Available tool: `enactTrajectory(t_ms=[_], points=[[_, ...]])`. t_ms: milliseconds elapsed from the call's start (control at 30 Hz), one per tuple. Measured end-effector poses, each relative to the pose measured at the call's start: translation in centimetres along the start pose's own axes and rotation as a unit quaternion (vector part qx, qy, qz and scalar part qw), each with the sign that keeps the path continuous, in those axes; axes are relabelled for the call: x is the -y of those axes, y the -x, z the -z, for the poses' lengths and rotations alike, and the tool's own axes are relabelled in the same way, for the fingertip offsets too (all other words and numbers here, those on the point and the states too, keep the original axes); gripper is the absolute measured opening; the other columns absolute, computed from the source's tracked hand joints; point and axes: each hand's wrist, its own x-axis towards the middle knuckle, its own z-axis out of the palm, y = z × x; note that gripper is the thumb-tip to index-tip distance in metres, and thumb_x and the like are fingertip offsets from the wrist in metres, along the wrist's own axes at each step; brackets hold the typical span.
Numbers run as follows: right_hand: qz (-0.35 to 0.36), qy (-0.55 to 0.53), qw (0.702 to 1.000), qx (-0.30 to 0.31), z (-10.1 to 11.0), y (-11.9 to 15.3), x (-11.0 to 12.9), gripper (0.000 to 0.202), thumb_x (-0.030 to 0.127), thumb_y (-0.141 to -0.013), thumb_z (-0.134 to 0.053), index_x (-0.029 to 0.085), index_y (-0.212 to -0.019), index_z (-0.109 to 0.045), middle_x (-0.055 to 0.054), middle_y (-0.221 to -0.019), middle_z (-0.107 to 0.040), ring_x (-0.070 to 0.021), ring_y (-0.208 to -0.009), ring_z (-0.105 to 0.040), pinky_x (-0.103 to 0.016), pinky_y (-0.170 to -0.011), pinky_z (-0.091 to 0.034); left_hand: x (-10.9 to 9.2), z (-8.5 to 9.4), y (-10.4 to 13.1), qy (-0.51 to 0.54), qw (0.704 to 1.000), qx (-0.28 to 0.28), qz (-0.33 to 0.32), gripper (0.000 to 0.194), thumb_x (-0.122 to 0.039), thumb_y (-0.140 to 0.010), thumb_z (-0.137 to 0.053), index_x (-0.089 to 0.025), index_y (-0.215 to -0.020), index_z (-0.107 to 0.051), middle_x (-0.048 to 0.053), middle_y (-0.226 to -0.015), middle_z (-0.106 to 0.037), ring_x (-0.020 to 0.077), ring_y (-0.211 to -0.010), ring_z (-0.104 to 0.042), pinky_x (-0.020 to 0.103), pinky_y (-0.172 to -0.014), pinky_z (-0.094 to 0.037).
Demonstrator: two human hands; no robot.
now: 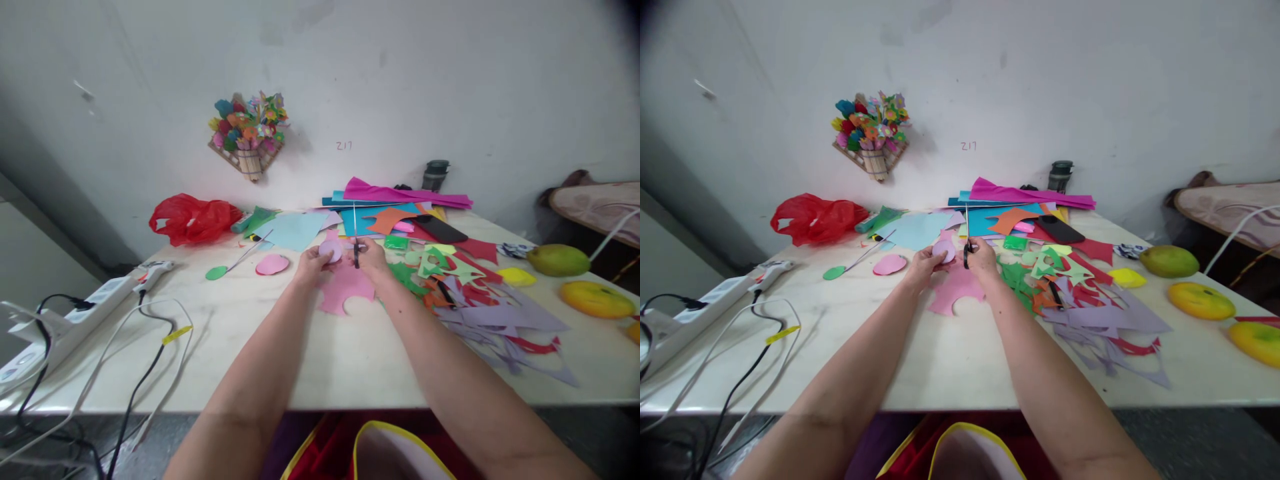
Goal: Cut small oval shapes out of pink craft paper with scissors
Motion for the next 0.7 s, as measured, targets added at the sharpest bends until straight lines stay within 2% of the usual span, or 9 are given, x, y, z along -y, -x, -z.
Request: enactTrajectory(t_ms=[67,167,300,400,567,700], points=[[-0.034,-0.032,0.999,-0.023,0.4,0.3,0.7,0.033,0.034,-0.057,-0.072,0.020,-0.082,-0.054,0.005,-0.053,-0.053,-0.0107,-0.043,-0.050,-0.023,-0.042,-0.041,-0.2,0.4,0.0,0.008,1.000,0.002,-0.001,0.029,-0.021,-0.068,-0.073,-0.007,-0.089,-0.059,0.009,-0.075,-0.068,0.0190,-0.068,-0.067,0.024,-0.053,-0.052],[-0.070,-0.023,0.997,0.011,0.9,0.8,1.3,0.036,0.032,-0.057,-0.076,0.019,-0.084,-0.055,0.004,-0.052,-0.056,-0.0099,-0.040,-0.050,-0.021,-0.036,-0.035,-0.3,0.9,0.0,0.025,1.000,0.004,-0.001,0.026,-0.019,-0.070,-0.071,-0.007,-0.090,-0.059,0.009,-0.078,-0.068,0.0193,-0.071,-0.068,0.025,-0.055,-0.054],[-0.048,0.004,0.993,0.110,1.5,1.3,1.3,0.034,0.040,-0.062,-0.074,0.017,-0.077,-0.055,0.001,-0.052,-0.057,-0.0088,-0.039,-0.051,-0.018,-0.032,-0.026,-0.3,1.4,-0.1,0.055,0.998,0.015,-0.006,0.021,-0.014,-0.073,-0.066,-0.007,-0.092,-0.061,0.010,-0.078,-0.069,0.0172,-0.069,-0.068,0.023,-0.060,-0.055],[-0.040,0.021,0.986,0.163,1.9,1.5,1.3,0.034,0.044,-0.066,-0.071,0.016,-0.075,-0.054,0.000,-0.054,-0.058,-0.0083,-0.040,-0.051,-0.017,-0.031,-0.025,-0.3,1.7,-0.1,0.067,0.998,0.017,0.000,0.021,-0.014,-0.075,-0.065,-0.005,-0.094,-0.063,0.012,-0.083,-0.070,0.0171,-0.072,-0.068,0.023,-0.063,-0.056],[-0.039,0.060,0.974,0.217,2.4,1.8,2.0,0.031,0.042,-0.072,-0.067,0.016,-0.072,-0.051,-0.001,-0.055,-0.059,-0.0079,-0.040,-0.051,-0.017,-0.031,-0.027,-0.2,1.9,-0.1,0.095,0.995,0.019,-0.006,0.020,-0.012,-0.075,-0.064,-0.004,-0.094,-0.065,0.014,-0.089,-0.070,0.0177,-0.075,-0.069,0.022,-0.064,-0.056],[-0.042,0.069,0.968,0.236,2.5,1.9,2.2,0.027,0.039,-0.075,-0.066,0.017,-0.073,-0.049,-0.001,-0.055,-0.060,-0.0079,-0.040,-0.051,-0.017,-0.031,-0.028,-0.2,1.7,0.0,0.112,0.994,0.017,-0.003,0.021,-0.009,-0.074,-0.063,-0.004,-0.094,-0.064,0.016,-0.093,-0.069,0.0202,-0.081,-0.069,0.022,-0.064,-0.055]])
